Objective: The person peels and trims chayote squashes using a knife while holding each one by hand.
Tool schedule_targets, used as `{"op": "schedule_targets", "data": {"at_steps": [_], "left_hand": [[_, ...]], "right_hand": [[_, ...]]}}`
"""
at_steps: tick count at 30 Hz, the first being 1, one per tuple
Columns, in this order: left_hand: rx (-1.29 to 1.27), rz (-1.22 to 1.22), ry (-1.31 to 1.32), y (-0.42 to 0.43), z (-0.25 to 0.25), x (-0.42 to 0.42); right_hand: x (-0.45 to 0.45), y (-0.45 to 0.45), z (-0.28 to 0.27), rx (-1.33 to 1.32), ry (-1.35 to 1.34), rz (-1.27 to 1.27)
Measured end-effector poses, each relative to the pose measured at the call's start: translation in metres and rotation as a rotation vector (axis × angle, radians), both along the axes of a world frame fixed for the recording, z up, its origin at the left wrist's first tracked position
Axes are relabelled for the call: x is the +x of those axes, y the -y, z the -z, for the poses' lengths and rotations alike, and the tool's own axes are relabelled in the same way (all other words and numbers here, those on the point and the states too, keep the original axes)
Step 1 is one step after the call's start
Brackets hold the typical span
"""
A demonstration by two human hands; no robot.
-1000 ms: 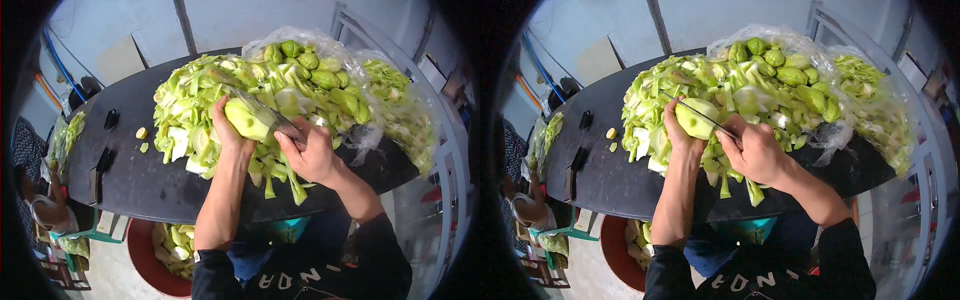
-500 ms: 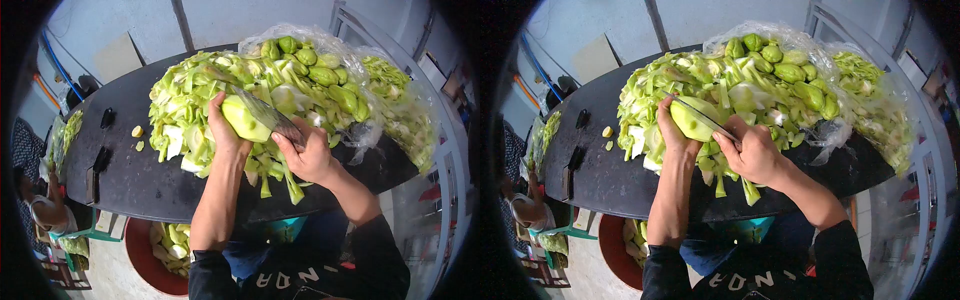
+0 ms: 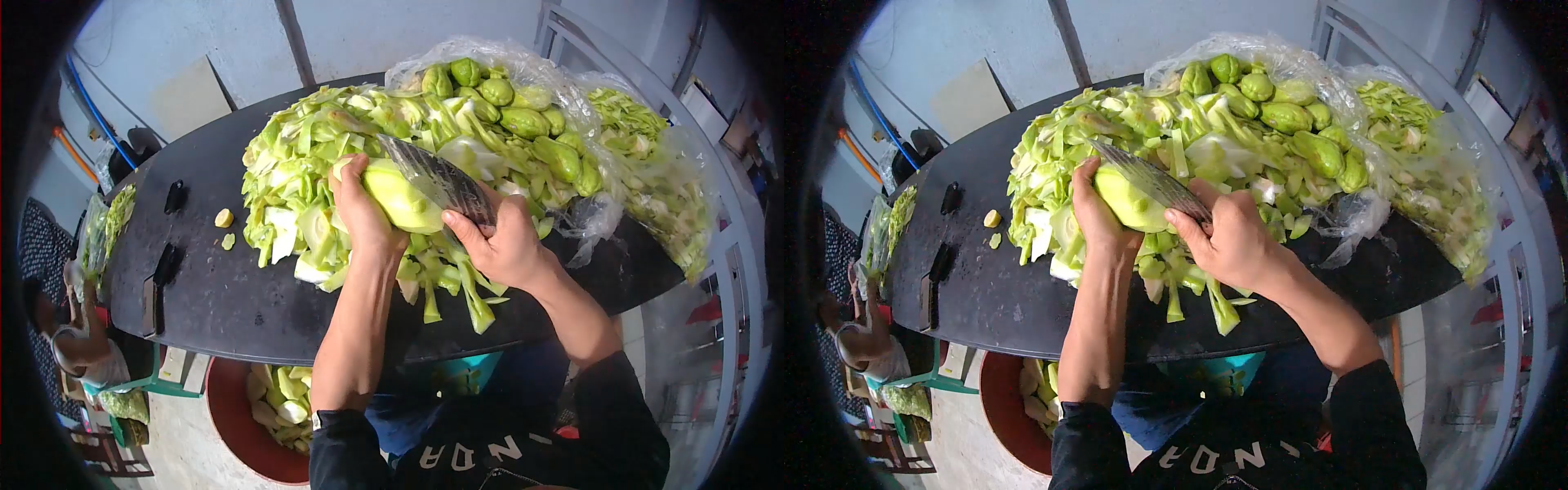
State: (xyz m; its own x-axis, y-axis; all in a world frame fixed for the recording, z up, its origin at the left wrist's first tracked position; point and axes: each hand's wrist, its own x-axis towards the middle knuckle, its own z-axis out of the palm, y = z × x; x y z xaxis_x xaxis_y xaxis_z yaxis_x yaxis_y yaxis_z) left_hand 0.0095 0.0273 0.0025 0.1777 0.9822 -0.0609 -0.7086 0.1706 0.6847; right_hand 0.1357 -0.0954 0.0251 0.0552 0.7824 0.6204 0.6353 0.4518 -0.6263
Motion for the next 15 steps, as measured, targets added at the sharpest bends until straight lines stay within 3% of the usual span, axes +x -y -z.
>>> {"op": "schedule_targets", "data": {"at_steps": [3, 7, 9, 14, 15], "left_hand": [[-0.073, 0.194, 0.223, 0.012, -0.007, 0.001], [-0.102, 0.215, 0.230, 0.008, 0.001, 0.002], [-0.024, 0.071, 0.158, 0.001, 0.003, 0.003], [-0.135, 0.152, 0.226, 0.015, -0.010, 0.002], [-0.139, 0.180, 0.262, 0.015, -0.010, 0.001]], "right_hand": [[-0.004, 0.000, 0.002, 0.020, 0.006, 0.017], [-0.005, -0.008, 0.014, 0.140, -0.054, -0.028], [0.001, -0.012, 0.019, 0.105, -0.079, -0.048], [-0.009, -0.010, 0.015, 0.156, -0.078, -0.055], [-0.006, -0.009, 0.012, 0.040, -0.062, -0.012]]}}
